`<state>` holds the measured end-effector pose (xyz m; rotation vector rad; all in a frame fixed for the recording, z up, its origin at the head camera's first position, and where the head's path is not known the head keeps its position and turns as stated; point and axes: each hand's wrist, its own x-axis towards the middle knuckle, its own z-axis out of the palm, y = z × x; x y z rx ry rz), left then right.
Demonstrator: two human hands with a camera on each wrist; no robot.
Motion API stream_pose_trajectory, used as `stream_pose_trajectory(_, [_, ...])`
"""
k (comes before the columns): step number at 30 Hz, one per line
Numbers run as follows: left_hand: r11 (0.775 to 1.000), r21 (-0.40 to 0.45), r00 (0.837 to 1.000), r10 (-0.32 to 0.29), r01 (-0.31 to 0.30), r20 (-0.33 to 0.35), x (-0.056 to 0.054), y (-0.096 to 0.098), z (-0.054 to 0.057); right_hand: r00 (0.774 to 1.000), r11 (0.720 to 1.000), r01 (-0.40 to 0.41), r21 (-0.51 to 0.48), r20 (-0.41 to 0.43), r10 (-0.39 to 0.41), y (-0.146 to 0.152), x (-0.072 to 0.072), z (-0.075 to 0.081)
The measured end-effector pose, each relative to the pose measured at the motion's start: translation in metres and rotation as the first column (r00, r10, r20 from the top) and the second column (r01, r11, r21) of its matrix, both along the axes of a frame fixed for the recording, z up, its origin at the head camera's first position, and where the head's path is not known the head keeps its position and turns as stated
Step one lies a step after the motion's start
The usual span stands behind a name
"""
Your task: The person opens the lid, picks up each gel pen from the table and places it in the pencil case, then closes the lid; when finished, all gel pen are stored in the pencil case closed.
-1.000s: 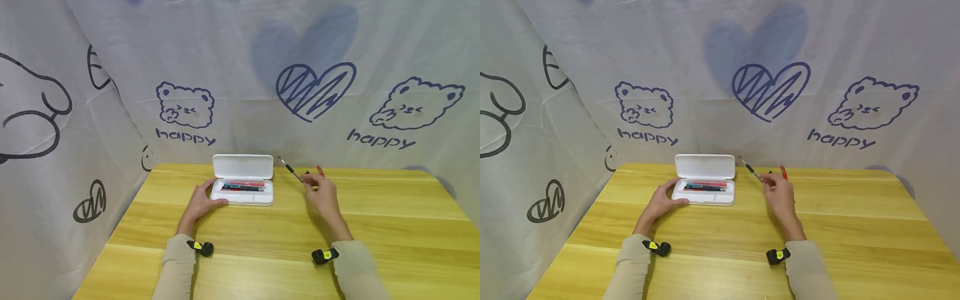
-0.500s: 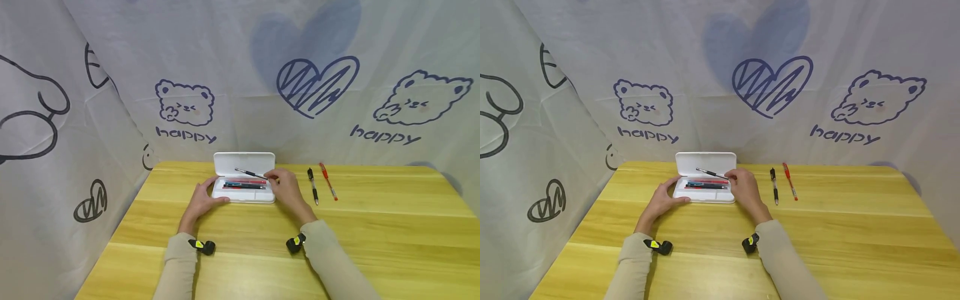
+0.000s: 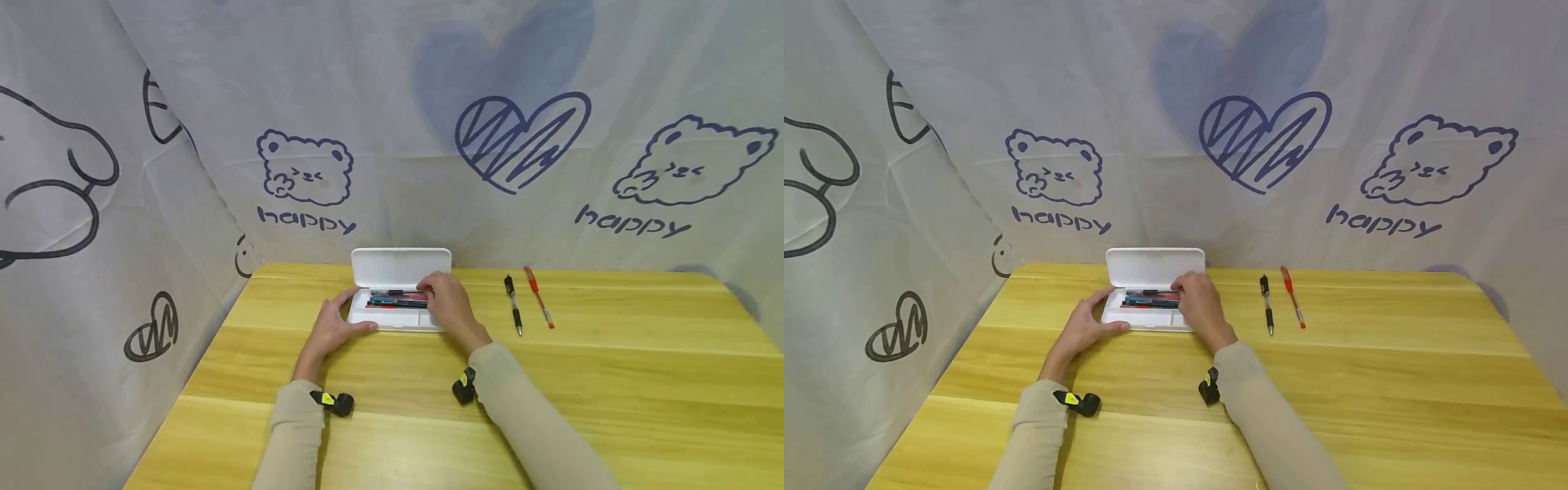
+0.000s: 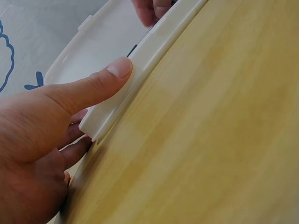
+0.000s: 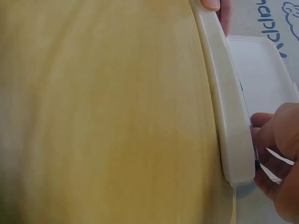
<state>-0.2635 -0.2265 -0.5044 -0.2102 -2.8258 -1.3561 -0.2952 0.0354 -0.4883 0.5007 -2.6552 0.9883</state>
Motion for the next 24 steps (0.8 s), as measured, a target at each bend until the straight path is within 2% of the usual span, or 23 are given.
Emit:
stream_pose_trajectory(7, [1.000, 0.008, 1.000, -0.003, 0.004, -0.011, -0.001, 0.004, -0.001, 1.000, 1.000, 0.008, 0.008, -0.024, -0.008, 0.006, 0.002, 0.002])
stream_pose_trajectory(16, [1.000, -0.001, 1.000, 0.005, -0.005, 0.001, -0.001, 0.004, -0.003, 1.000, 0.989, 0.022, -0.149, -0.006, -0.023, 0.029, 0.019, 0.010])
stream_pose_trajectory(21, [0.999, 0.001, 0.999, 0.034, -0.034, 0.027, 0.001, 0.002, -0.001, 0.998, 0.969, 0.054, -0.243, -0.001, -0.056, 0.056, 0.031, 0.015])
stream_pose_trajectory(24, [1.000, 0.005, 0.999, 0.031, -0.031, 0.025, 0.001, 0.000, 0.000, 0.996, 0.960, 0.076, -0.271, -0.020, -0.084, 0.078, 0.037, 0.014])
